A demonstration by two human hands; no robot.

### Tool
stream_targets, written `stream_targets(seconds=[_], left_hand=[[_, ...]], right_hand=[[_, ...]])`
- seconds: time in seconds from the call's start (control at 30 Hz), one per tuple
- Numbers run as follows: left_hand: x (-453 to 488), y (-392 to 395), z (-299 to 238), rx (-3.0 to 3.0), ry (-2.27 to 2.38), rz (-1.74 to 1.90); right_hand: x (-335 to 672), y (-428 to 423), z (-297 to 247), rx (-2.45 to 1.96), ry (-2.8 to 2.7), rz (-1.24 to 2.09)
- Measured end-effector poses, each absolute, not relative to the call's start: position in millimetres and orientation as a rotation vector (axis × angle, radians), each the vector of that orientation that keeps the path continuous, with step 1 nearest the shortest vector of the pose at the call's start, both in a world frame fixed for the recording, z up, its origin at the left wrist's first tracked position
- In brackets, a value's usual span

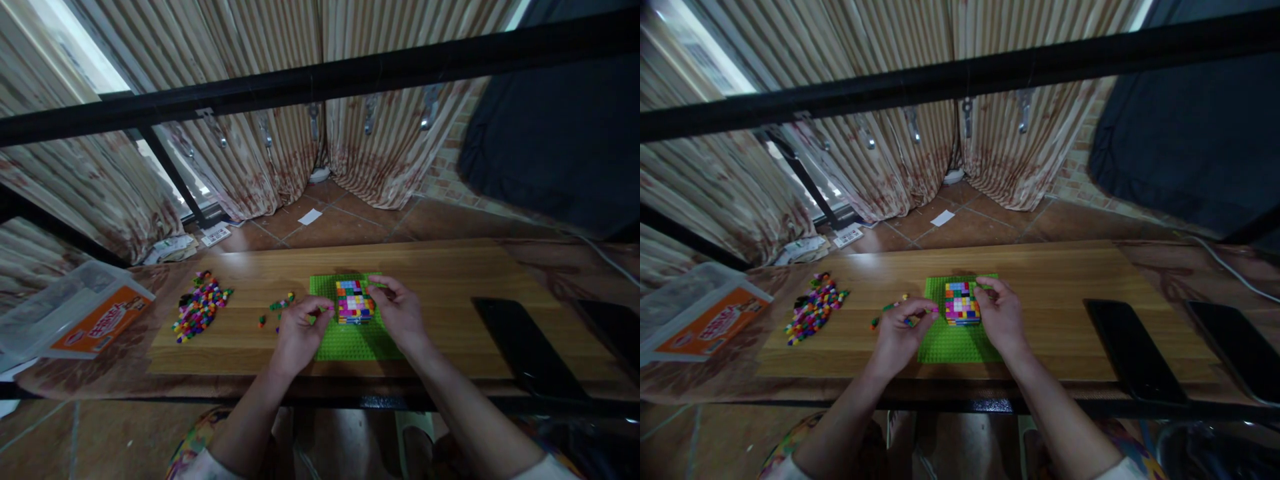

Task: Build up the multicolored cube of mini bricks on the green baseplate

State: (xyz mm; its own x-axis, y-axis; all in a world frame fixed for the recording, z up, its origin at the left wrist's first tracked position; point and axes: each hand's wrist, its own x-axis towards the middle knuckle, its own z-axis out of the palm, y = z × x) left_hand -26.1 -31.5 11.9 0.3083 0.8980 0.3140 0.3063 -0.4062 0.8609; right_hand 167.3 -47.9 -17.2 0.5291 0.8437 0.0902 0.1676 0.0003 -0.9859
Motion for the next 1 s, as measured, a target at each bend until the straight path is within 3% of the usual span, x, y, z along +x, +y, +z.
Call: stream_targets(seconds=[1.0], left_hand=[[2, -25, -6, 1.266, 0.917, 1.092]], right_hand=[[139, -56, -16, -1.611, -1.098, 0.58]])
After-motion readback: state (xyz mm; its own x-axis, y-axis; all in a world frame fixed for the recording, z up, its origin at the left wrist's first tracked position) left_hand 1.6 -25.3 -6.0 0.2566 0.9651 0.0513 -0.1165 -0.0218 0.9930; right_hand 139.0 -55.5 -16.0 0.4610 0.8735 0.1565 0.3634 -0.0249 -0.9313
